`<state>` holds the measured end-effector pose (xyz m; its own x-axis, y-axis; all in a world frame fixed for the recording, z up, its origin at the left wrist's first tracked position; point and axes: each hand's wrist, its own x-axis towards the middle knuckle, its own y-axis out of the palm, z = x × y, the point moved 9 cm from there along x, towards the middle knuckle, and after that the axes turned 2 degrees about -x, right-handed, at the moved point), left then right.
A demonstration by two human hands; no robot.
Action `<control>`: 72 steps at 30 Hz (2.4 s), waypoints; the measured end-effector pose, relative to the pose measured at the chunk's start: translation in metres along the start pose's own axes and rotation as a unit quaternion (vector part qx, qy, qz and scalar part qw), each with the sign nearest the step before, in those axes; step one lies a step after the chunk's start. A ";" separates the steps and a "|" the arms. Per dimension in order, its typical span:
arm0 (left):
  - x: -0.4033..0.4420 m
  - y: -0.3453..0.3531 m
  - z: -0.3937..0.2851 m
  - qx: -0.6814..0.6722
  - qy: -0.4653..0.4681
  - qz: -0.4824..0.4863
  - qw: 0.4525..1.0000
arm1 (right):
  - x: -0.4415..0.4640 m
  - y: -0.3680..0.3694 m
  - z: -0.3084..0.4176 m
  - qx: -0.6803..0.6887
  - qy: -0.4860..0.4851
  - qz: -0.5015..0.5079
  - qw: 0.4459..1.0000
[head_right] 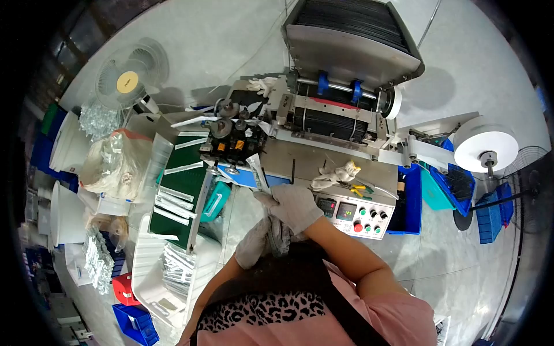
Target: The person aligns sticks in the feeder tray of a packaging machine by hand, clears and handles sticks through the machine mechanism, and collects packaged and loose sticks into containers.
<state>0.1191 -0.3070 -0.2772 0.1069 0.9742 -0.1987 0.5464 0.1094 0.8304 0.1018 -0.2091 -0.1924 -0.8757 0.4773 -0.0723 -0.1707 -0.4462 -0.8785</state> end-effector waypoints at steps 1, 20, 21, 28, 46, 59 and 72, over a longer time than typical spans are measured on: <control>0.001 -0.011 0.001 0.003 0.013 -0.056 0.998 | -0.002 0.003 -0.002 -0.003 0.002 0.003 1.000; 0.013 -0.026 0.008 0.019 0.059 -0.127 0.990 | -0.022 0.035 -0.047 0.313 0.156 -0.008 0.937; 0.012 -0.032 0.010 0.020 0.058 -0.126 0.990 | -0.023 0.038 -0.050 0.355 0.185 -0.012 0.916; 0.001 -0.031 0.016 0.112 -0.022 -0.156 0.981 | -0.036 0.023 -0.030 0.083 -0.019 -0.133 0.988; 0.018 -0.032 0.014 0.277 0.055 -0.106 0.953 | -0.001 -0.024 0.019 -0.124 0.097 -0.115 0.981; 0.023 -0.025 0.001 0.337 0.081 -0.129 0.929 | 0.032 -0.022 -0.010 -0.123 0.116 -0.174 0.970; 0.013 -0.021 -0.005 0.258 0.028 -0.184 0.948 | 0.042 0.014 -0.029 -0.068 0.131 -0.023 0.989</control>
<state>0.1054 -0.2952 -0.2946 -0.2062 0.8990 -0.3864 0.8736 0.3470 0.3412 0.0758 -0.1733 -0.2210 -0.7191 0.6816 -0.1355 -0.1288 -0.3222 -0.9379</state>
